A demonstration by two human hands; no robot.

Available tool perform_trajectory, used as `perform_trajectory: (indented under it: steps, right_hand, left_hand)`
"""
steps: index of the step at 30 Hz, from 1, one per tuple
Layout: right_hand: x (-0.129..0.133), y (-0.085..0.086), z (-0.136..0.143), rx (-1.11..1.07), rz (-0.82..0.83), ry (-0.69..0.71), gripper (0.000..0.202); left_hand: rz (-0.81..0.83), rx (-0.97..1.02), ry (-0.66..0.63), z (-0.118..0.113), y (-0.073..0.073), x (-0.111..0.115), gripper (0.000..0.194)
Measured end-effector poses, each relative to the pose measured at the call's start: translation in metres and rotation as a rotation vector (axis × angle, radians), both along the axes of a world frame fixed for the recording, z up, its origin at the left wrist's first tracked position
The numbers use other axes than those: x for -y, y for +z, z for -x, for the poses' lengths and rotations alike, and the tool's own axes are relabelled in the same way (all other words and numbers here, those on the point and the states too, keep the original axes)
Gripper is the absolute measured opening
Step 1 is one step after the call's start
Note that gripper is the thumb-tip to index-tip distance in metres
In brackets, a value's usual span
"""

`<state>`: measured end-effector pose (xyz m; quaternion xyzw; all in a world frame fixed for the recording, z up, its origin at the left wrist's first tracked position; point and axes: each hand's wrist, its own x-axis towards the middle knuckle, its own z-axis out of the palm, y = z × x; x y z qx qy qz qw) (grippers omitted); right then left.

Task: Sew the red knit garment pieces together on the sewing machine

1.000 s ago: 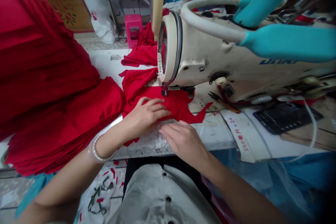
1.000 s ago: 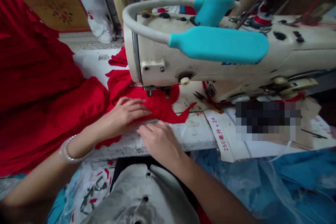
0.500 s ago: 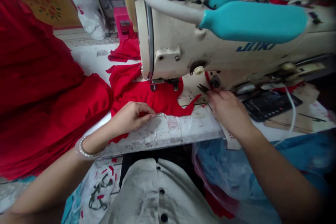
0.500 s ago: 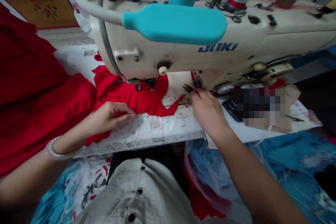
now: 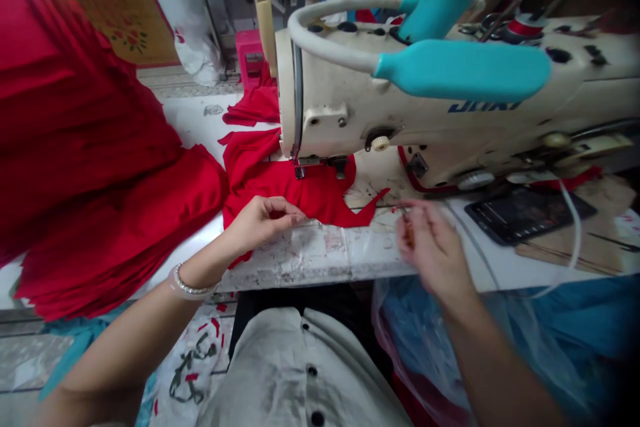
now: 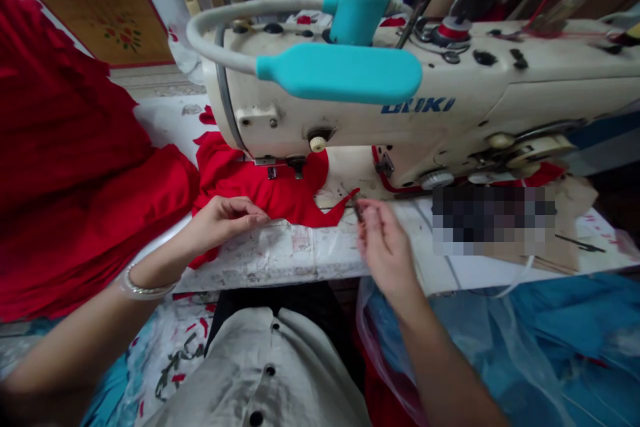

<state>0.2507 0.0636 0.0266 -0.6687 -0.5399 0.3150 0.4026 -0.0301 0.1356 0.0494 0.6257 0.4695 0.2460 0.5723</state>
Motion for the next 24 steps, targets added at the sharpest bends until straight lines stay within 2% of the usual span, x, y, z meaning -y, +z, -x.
perform_trajectory:
  steps: [2, 4, 7, 10, 16, 20, 22, 24]
  right_hand:
    - [0.015, 0.0, 0.03, -0.505, 0.267, 0.116, 0.058]
    - [0.022, -0.001, 0.057, -0.779, 0.474, 0.225, 0.063]
    - [0.02, -0.004, 0.08, -0.917, 0.587, 0.257, 0.061]
    - [0.009, -0.004, 0.083, -0.998, 0.605, 0.246, 0.062]
    - [-0.003, 0.002, 0.086, -1.015, 0.568, 0.271, 0.06]
    - [-0.005, -0.001, 0.078, -0.93, 0.504, 0.193, 0.058]
    - [-0.011, -0.004, 0.061, -0.78, 0.419, 0.141, 0.057]
    - [-0.023, -0.009, 0.037, -0.441, 0.247, 0.067, 0.053]
  left_hand:
    - [0.029, 0.025, 0.018, -0.002, 0.002, 0.002, 0.028]
    - [0.044, 0.048, 0.035, -0.003, 0.005, 0.003, 0.027]
    - [0.047, 0.067, 0.043, -0.004, 0.009, 0.005, 0.025]
    - [0.058, 0.076, 0.034, -0.005, 0.011, 0.006, 0.026]
    - [0.059, 0.105, 0.005, -0.006, 0.008, 0.005, 0.022]
    - [0.082, 0.114, 0.059, -0.008, 0.007, 0.005, 0.023]
    - [0.105, 0.127, 0.091, -0.008, 0.006, 0.004, 0.023]
    - [0.118, 0.134, 0.112, -0.007, 0.004, 0.003, 0.023]
